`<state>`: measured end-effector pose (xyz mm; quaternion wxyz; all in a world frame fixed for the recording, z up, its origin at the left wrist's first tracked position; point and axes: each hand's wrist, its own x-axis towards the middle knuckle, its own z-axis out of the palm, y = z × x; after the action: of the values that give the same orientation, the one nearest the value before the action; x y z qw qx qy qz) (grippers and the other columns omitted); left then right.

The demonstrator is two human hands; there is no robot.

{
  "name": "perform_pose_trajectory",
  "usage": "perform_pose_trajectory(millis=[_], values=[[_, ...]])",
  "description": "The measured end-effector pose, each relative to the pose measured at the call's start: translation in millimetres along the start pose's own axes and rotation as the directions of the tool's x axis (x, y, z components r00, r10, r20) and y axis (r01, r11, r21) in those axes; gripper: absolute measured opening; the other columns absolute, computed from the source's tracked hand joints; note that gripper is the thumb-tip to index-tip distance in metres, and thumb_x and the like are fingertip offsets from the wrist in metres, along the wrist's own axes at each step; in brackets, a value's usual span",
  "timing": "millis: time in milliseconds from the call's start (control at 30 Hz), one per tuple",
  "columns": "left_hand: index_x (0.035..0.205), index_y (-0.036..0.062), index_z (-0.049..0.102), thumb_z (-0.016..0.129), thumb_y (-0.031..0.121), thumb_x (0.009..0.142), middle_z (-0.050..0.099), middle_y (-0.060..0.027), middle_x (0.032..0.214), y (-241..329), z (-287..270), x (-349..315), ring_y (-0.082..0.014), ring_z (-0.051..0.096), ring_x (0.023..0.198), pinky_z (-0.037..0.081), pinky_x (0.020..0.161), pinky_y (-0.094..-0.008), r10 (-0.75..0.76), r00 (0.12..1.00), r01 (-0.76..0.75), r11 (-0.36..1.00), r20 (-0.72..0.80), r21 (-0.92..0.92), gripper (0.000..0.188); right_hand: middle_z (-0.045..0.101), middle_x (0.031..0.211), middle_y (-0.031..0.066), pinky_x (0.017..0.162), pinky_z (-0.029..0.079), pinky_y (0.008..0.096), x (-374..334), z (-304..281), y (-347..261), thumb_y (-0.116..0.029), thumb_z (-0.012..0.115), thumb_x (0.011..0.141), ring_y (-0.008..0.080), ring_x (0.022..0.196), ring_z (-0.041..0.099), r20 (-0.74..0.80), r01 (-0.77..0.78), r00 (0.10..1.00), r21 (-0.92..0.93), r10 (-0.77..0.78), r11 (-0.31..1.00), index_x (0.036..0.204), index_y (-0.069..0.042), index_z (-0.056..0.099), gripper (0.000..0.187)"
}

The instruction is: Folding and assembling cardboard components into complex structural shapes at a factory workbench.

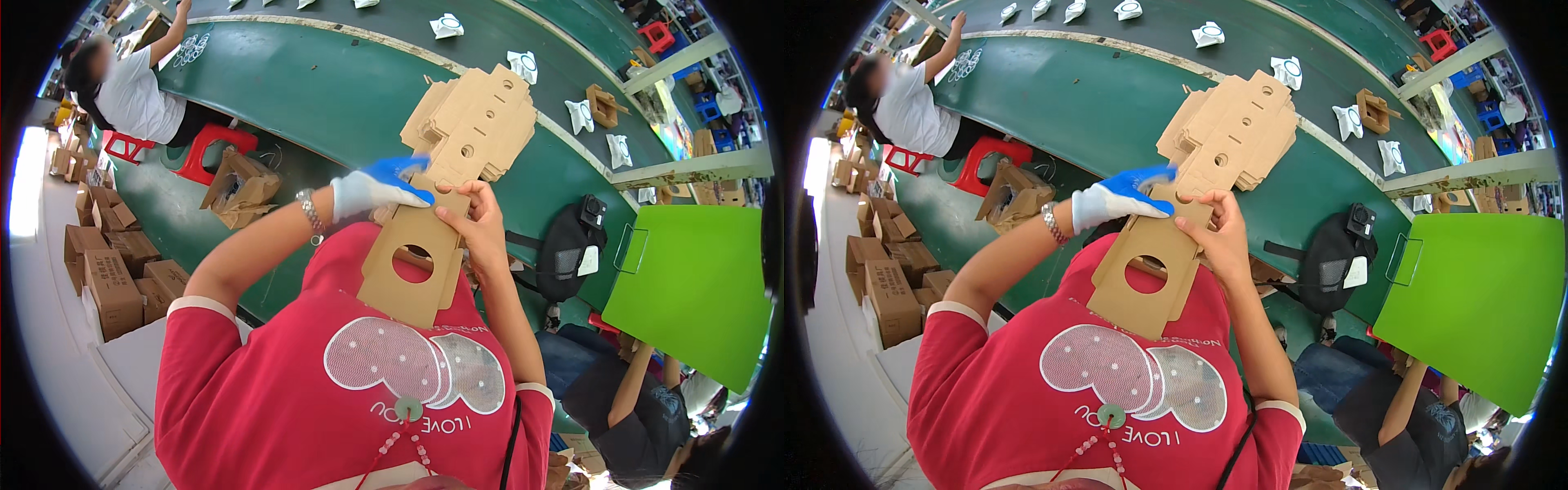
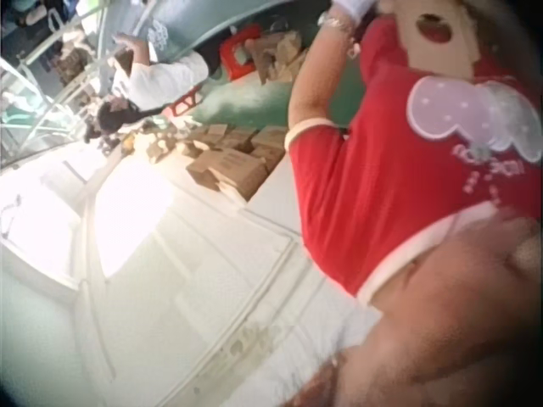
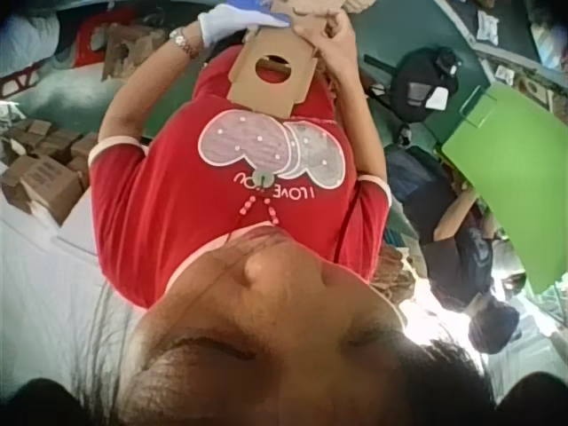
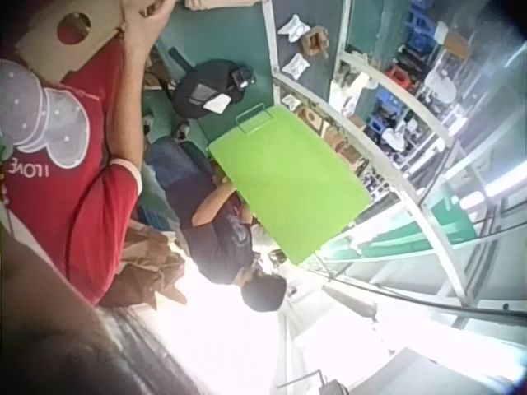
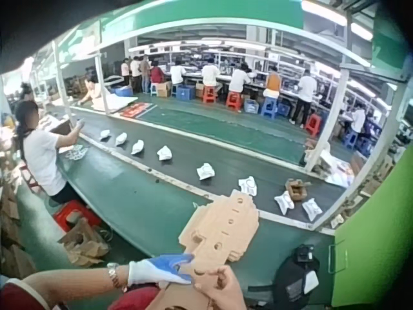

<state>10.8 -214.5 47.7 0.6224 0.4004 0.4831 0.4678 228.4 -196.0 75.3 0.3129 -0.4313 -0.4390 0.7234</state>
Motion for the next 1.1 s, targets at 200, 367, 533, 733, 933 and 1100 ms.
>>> perform_pose_trajectory(millis=[200, 367, 533, 733, 933, 1100], values=[[0.111, 0.0032, 0.069, 0.074, 0.04, 0.081, 0.07, -0.0136, 0.101, 41, 3, 19, -0.0212, 0.067, 0.09, 0.051, 0.08, -0.0308, -0.304, 0.9, -0.021, 0.686, 0.312, 0.727, 0.048, 0.066, 0.116, 0.013, 0.087, 0.052, 0.0326, 16, -9, -9, -0.009, 0.078, 0.078, 0.0168, 0.098, 0.064, 0.066, 0.018, 0.998, -0.395, 0.008, 0.919, 0.108, -0.001, 0.056, 0.038], [0.121, 0.0056, 0.065, 0.065, 0.044, 0.087, 0.066, -0.0137, 0.114, 24, 0, 44, -0.0231, 0.064, 0.104, 0.05, 0.088, -0.0348, -0.354, 0.926, 0.204, 0.761, 0.132, 0.615, 0.051, 0.069, 0.089, 0.0117, 0.074, 0.05, 0.0308, 52, -36, -10, -0.026, 0.074, 0.082, 0.0118, 0.08, 0.061, 0.155, 0.008, 0.979, -0.672, 0.13, 0.741, 0.099, 0.004, 0.068, 0.035], [0.155, 0.0047, 0.019, 0.06, 0.007, 0.094, 0.034, -0.0147, 0.155, -39, -57, 13, -0.0274, 0.042, 0.138, 0.038, 0.111, -0.0352, 0.051, 0.998, -0.055, 0.982, -0.023, -0.183, 0.074, 0.066, 0.068, 0.0145, 0.063, 0.048, 0.0339, 86, -56, 34, -0.028, 0.072, 0.084, 0.0134, 0.063, 0.058, -0.354, -0.054, 0.923, -0.501, -0.148, 0.864, 0.094, 0.009, 0.067, 0.039], [0.155, 0.0023, 0.014, 0.092, 0.039, 0.063, 0.028, -0.0217, 0.156, -48, -14, 3, -0.033, 0.03, 0.145, 0.025, 0.118, -0.0425, 0.541, 0.831, -0.481, 0.583, 0.129, 0.654, 0.127, 0.06, 0.095, 0.015, 0.082, 0.048, 0.041, 85, -23, 75, -0.024, 0.076, 0.079, 0.0334, 0.096, 0.058, -0.432, -0.139, 0.711, -0.86, -0.555, 0.491, 0.101, -0.002, 0.072, 0.032], [0.152, -0.003, 0.016, 0.093, 0.048, 0.053, 0.051, -0.0222, 0.134, -35, 36, 62, -0.037, 0.049, 0.125, 0.036, 0.109, -0.0466, 0.519, 0.849, -0.506, 0.741, 0.102, 0.441, 0.135, 0.064, 0.095, 0.0153, 0.078, 0.049, 0.0436, 91, -37, 67, -0.024, 0.074, 0.08, 0.0361, 0.089, 0.062, -0.462, -0.169, 0.774, -0.809, -0.432, 0.563, 0.098, -0.002, 0.071, 0.029], [0.143, 0.0022, 0.033, 0.094, 0.035, 0.058, 0.057, -0.0116, 0.122, -22, 31, 79, -0.0275, 0.054, 0.12, 0.044, 0.104, -0.0382, 0.543, 0.795, -0.526, 0.397, 0.27, 0.752, 0.109, 0.068, 0.082, 0.0153, 0.072, 0.052, 0.0454, 97, -46, 46, -0.032, 0.076, 0.076, 0.038, 0.081, 0.066, -0.5, -0.364, 0.847, -0.794, -0.182, 0.488, 0.085, -0.002, 0.068, 0.032]])
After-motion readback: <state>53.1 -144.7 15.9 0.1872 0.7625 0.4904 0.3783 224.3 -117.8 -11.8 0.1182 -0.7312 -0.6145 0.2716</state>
